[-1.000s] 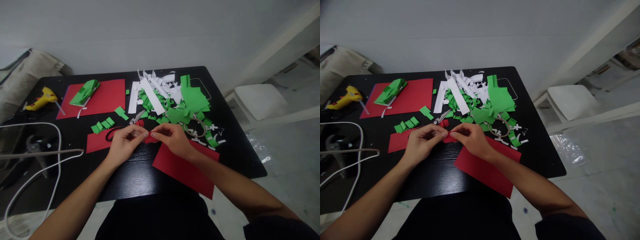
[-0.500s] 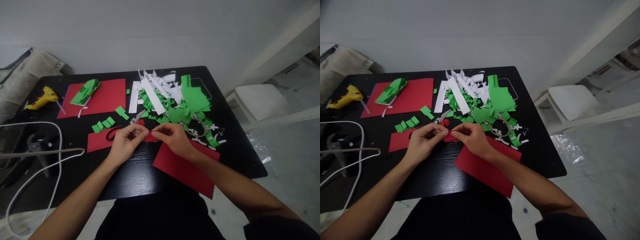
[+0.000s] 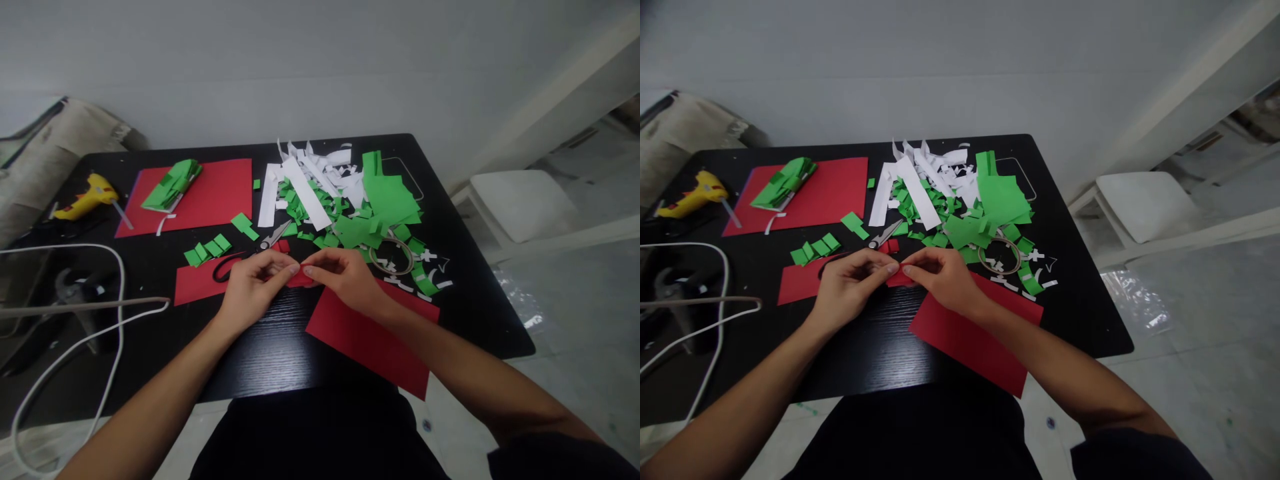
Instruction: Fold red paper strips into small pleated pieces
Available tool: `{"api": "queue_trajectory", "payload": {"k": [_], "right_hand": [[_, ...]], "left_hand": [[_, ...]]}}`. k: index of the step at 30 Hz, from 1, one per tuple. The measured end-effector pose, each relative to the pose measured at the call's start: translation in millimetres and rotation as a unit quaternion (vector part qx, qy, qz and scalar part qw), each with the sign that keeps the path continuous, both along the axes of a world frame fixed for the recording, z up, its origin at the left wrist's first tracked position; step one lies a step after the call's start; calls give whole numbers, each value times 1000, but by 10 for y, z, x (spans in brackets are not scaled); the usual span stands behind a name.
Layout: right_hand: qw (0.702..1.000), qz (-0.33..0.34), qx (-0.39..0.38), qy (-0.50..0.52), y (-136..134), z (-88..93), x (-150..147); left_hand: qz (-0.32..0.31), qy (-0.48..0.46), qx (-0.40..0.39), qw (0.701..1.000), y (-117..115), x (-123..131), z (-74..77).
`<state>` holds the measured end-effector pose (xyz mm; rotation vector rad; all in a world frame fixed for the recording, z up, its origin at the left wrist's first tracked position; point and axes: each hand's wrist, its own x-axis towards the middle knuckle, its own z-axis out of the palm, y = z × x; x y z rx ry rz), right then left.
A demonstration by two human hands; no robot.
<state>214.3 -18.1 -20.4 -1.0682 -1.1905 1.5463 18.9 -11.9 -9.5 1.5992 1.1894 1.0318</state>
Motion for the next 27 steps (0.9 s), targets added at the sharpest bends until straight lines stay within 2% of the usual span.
{"api": "queue_trajectory", "payload": {"k": [6, 12, 19, 23, 27], "right_hand": [[993, 39, -97, 55, 30, 22, 19], [992, 9, -99, 80, 35, 15, 29], [983, 2, -126, 137, 61, 1, 24], [989, 1, -103, 105, 28, 36, 21], [996, -13, -54, 64, 3, 29, 18]], "left_hand": [[4, -11, 0, 1000, 8, 4, -20], [-40, -50, -23, 998, 25, -9, -23], [-68, -25, 1, 997, 40, -70, 42], [-52, -8, 35, 998, 26, -65, 30], [-19, -53, -16, 998, 17, -20, -24]]}}
